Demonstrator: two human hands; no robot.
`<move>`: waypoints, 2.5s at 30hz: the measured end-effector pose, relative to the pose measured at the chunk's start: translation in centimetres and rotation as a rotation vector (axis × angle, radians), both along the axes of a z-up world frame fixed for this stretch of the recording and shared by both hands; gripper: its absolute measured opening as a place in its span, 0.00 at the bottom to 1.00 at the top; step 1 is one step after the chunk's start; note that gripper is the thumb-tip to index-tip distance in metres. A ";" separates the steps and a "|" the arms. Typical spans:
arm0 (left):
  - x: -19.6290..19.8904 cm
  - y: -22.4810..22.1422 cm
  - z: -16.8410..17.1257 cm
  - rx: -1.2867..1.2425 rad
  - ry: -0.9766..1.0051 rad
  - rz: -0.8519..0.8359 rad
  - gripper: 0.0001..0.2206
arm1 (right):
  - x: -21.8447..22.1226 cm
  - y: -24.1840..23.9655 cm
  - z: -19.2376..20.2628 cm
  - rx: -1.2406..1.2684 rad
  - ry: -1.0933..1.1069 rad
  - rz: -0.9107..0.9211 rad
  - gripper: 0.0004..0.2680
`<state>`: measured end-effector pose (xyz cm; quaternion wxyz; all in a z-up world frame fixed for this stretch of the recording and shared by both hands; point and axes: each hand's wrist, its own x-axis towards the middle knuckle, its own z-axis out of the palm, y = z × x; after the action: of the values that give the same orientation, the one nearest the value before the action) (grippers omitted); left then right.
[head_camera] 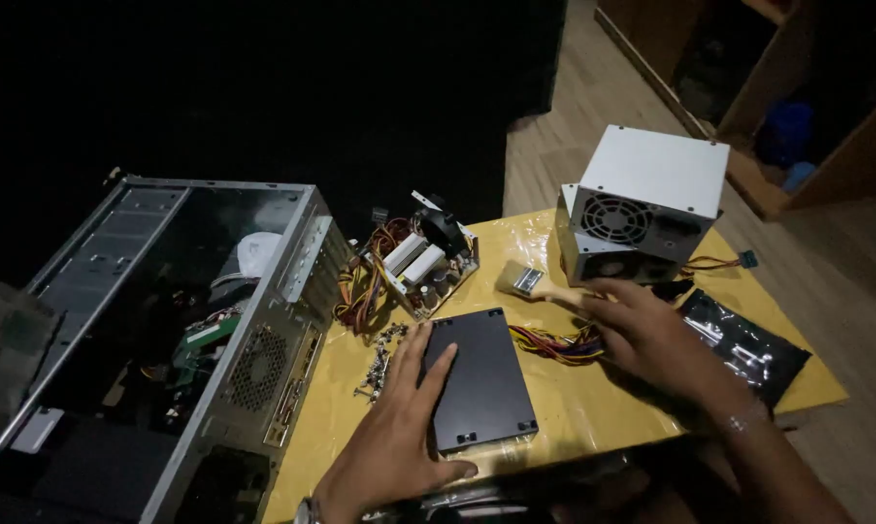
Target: Disassembling a computer power supply unit for cleaning or repair, including removing screws and brushing off dust from internal components.
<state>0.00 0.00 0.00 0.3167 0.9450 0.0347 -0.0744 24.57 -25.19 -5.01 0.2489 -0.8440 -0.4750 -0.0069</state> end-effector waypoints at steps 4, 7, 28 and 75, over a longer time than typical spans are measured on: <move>-0.4 0.2 -0.7 -0.063 0.031 0.037 0.58 | -4.0 -5.0 -0.8 0.108 -0.156 -0.215 0.06; -0.1 0.4 -1.1 -0.043 0.003 0.017 0.58 | -6.8 -7.2 -2.3 -0.107 -0.126 -0.437 0.10; 3.0 -2.9 2.8 -0.123 0.055 0.259 0.58 | -10.2 -13.8 -1.3 0.214 0.421 -0.747 0.12; -0.8 -4.8 -9.8 -0.405 -0.111 0.764 0.32 | -15.1 -2.8 5.5 1.000 0.232 -0.515 0.15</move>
<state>-0.75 -4.80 -9.76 0.5017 0.7856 0.3496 0.0939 9.49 -28.03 0.48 0.6588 -0.7072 -0.1627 -0.1983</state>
